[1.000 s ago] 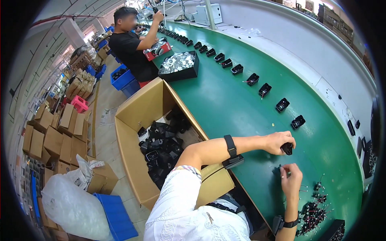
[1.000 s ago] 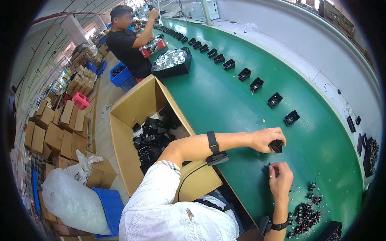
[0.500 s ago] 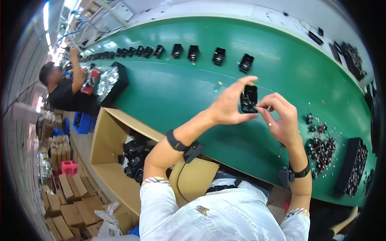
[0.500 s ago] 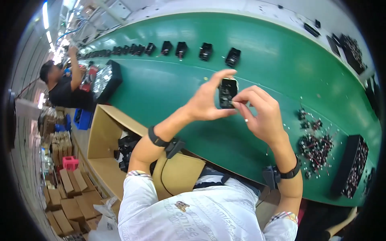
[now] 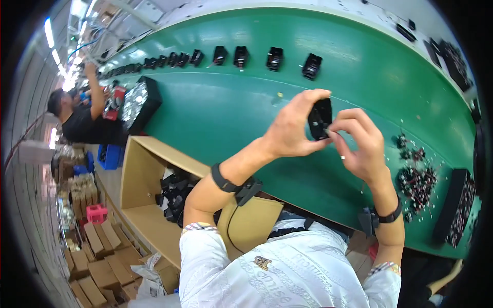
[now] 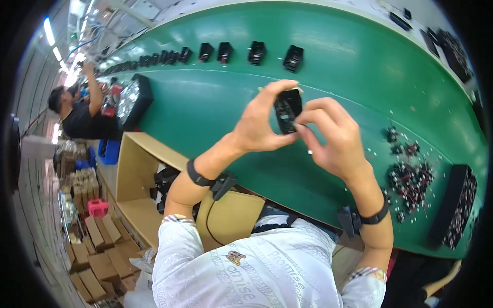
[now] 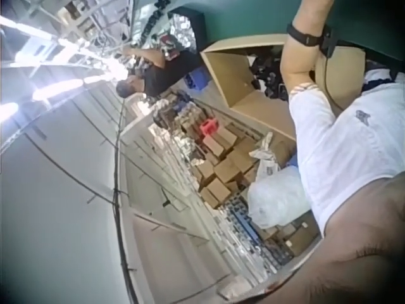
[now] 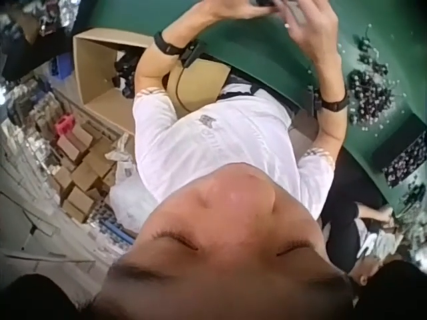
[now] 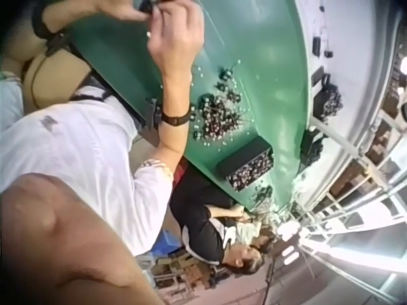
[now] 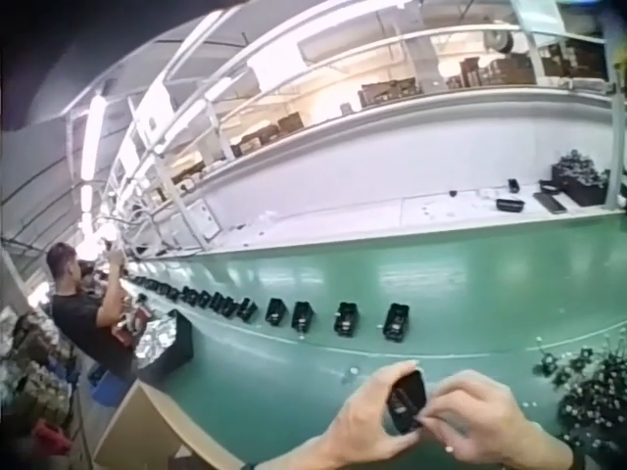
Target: The person picks up a black plastic housing from a box, retrieves a circuit board with wires from the table, and inserts the board into the housing. They then press a plastic cover onto the housing and place the assembled unit onto the green workbench.
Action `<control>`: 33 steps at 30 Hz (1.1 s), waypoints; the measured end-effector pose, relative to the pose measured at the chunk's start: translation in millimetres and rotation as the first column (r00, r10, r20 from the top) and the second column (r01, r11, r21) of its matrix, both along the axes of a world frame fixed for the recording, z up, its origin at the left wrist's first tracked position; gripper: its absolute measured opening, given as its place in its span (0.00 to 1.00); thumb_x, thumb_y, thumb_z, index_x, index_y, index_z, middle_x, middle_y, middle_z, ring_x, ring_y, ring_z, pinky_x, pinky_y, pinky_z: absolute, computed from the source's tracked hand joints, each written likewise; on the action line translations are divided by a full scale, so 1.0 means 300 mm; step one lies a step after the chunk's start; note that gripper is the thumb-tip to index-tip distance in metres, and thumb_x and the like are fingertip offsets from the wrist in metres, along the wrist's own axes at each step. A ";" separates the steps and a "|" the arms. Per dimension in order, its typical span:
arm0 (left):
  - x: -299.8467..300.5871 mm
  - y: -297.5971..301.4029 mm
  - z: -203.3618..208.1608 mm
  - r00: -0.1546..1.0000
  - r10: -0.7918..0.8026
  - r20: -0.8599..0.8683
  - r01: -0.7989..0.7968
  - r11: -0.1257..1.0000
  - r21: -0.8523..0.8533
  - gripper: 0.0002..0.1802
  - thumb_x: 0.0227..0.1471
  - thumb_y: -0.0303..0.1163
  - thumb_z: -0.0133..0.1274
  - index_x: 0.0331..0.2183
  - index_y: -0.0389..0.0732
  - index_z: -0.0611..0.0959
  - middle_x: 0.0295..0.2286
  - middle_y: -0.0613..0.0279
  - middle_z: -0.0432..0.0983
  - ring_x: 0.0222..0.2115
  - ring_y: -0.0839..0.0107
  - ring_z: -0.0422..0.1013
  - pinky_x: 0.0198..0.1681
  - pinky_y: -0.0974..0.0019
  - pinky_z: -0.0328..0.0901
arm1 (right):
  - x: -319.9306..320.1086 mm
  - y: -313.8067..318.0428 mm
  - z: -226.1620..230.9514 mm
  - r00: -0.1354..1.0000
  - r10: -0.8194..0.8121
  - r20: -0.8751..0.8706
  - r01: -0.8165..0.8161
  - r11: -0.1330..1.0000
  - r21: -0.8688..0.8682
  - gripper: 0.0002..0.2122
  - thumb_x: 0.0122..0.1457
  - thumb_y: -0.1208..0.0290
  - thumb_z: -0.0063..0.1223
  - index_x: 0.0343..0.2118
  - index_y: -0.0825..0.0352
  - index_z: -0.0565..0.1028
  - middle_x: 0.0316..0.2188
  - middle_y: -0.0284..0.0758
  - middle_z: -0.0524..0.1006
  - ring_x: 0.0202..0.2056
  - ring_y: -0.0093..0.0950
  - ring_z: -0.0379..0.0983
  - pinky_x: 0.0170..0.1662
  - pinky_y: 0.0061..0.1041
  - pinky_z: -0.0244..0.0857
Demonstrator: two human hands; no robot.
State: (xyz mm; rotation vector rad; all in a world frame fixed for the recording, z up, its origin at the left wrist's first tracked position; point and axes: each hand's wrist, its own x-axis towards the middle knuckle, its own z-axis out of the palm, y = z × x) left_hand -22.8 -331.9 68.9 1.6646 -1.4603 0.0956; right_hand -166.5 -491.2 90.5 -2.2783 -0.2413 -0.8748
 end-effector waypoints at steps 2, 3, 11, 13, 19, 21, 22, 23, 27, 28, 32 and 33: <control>-0.005 -0.012 0.004 0.999 -0.022 -0.043 0.019 0.998 -0.066 0.46 0.34 0.32 0.68 0.57 0.35 0.69 0.50 0.43 0.69 0.52 0.45 0.68 0.55 0.52 0.66 | 0.000 0.004 0.009 0.999 -0.046 -0.009 0.047 0.996 0.071 0.06 0.52 0.86 0.58 0.32 0.70 0.76 0.42 0.43 0.78 0.41 0.35 0.77 0.41 0.28 0.73; 0.004 -0.024 0.006 0.998 -0.065 0.004 0.065 0.994 -0.091 0.43 0.35 0.33 0.65 0.56 0.37 0.69 0.48 0.43 0.68 0.51 0.45 0.66 0.53 0.50 0.66 | -0.010 0.014 0.018 0.994 -0.104 -0.038 0.109 0.980 0.163 0.05 0.54 0.86 0.57 0.32 0.72 0.75 0.43 0.44 0.78 0.43 0.34 0.77 0.44 0.29 0.72; -0.065 -0.023 -0.026 0.997 -0.052 -0.059 0.042 0.985 -0.167 0.22 0.42 0.35 0.66 0.39 0.41 0.78 0.46 0.47 0.65 0.43 0.49 0.70 0.44 0.54 0.69 | -0.008 0.011 -0.012 0.991 -0.072 -0.117 0.114 0.905 0.410 0.02 0.62 0.80 0.54 0.34 0.73 0.73 0.32 0.34 0.75 0.32 0.19 0.70 0.38 0.19 0.65; -0.060 -0.006 -0.029 0.997 -0.016 -0.072 0.006 0.989 -0.148 0.20 0.44 0.36 0.66 0.38 0.41 0.78 0.45 0.47 0.65 0.41 0.50 0.70 0.43 0.54 0.69 | -0.006 0.021 -0.021 0.986 -0.043 -0.161 0.109 0.896 0.431 0.02 0.62 0.80 0.54 0.34 0.73 0.74 0.29 0.31 0.74 0.31 0.18 0.69 0.36 0.18 0.64; -0.053 -0.043 -0.037 0.958 -0.130 -0.256 0.097 0.986 -0.138 0.17 0.51 0.40 0.63 0.37 0.39 0.78 0.44 0.52 0.66 0.40 0.59 0.70 0.41 0.58 0.68 | -0.029 -0.002 -0.024 0.985 -0.033 -0.168 0.102 0.901 0.421 0.02 0.61 0.81 0.56 0.34 0.73 0.75 0.30 0.33 0.75 0.30 0.20 0.70 0.34 0.20 0.65; -0.052 -0.048 -0.047 0.867 -0.221 -0.446 0.166 0.973 -0.159 0.15 0.57 0.39 0.59 0.38 0.38 0.78 0.40 0.59 0.69 0.37 0.71 0.68 0.39 0.65 0.66 | -0.022 0.014 0.005 0.996 -0.085 -0.029 0.089 0.971 0.222 0.05 0.56 0.85 0.60 0.34 0.71 0.76 0.30 0.37 0.76 0.30 0.26 0.73 0.34 0.23 0.67; -0.051 -0.042 -0.053 0.868 -0.220 -0.445 0.166 0.973 -0.158 0.15 0.57 0.39 0.59 0.38 0.38 0.78 0.40 0.59 0.69 0.37 0.71 0.68 0.39 0.65 0.66 | -0.021 0.018 0.003 0.996 -0.085 -0.027 0.089 0.971 0.223 0.05 0.56 0.85 0.60 0.34 0.71 0.76 0.30 0.37 0.76 0.30 0.26 0.73 0.34 0.23 0.67; -0.051 -0.035 -0.048 0.705 -0.288 -0.648 0.246 0.956 -0.157 0.15 0.57 0.39 0.59 0.38 0.37 0.78 0.39 0.61 0.69 0.36 0.72 0.68 0.39 0.66 0.66 | -0.018 0.020 0.005 0.998 -0.069 -0.006 0.069 0.983 0.170 0.06 0.54 0.85 0.60 0.34 0.71 0.76 0.31 0.37 0.76 0.30 0.28 0.73 0.34 0.24 0.68; -0.030 -0.026 -0.058 0.529 -0.294 -0.796 0.366 0.926 -0.099 0.15 0.60 0.41 0.56 0.38 0.38 0.80 0.31 0.66 0.72 0.29 0.78 0.68 0.34 0.70 0.65 | -0.024 0.004 0.019 1.000 -0.027 -0.003 0.028 1.000 0.008 0.09 0.50 0.86 0.64 0.33 0.70 0.77 0.31 0.38 0.76 0.31 0.34 0.74 0.34 0.30 0.68; -0.025 -0.023 -0.051 0.455 -0.256 -0.853 0.427 0.903 -0.043 0.16 0.61 0.42 0.55 0.38 0.38 0.80 0.29 0.67 0.73 0.28 0.78 0.68 0.33 0.71 0.65 | -0.026 -0.001 0.023 1.000 -0.011 0.014 0.012 0.997 -0.078 0.10 0.49 0.86 0.65 0.33 0.70 0.77 0.31 0.38 0.76 0.32 0.35 0.74 0.34 0.31 0.68; -0.030 -0.030 -0.048 0.432 -0.249 -0.867 0.467 0.884 -0.020 0.18 0.61 0.46 0.55 0.37 0.38 0.80 0.26 0.69 0.74 0.26 0.80 0.67 0.31 0.72 0.65 | -0.028 -0.007 0.045 0.998 0.037 0.057 -0.026 0.983 -0.180 0.10 0.47 0.85 0.66 0.31 0.70 0.76 0.29 0.38 0.76 0.31 0.36 0.74 0.33 0.31 0.67; -0.037 -0.036 -0.041 0.437 -0.271 -0.858 0.458 0.888 -0.048 0.21 0.60 0.48 0.57 0.37 0.38 0.79 0.27 0.67 0.74 0.27 0.78 0.67 0.32 0.70 0.65 | -0.035 -0.005 0.047 0.998 0.036 0.056 -0.025 0.984 -0.177 0.10 0.47 0.85 0.66 0.31 0.70 0.76 0.29 0.38 0.76 0.31 0.36 0.74 0.33 0.31 0.67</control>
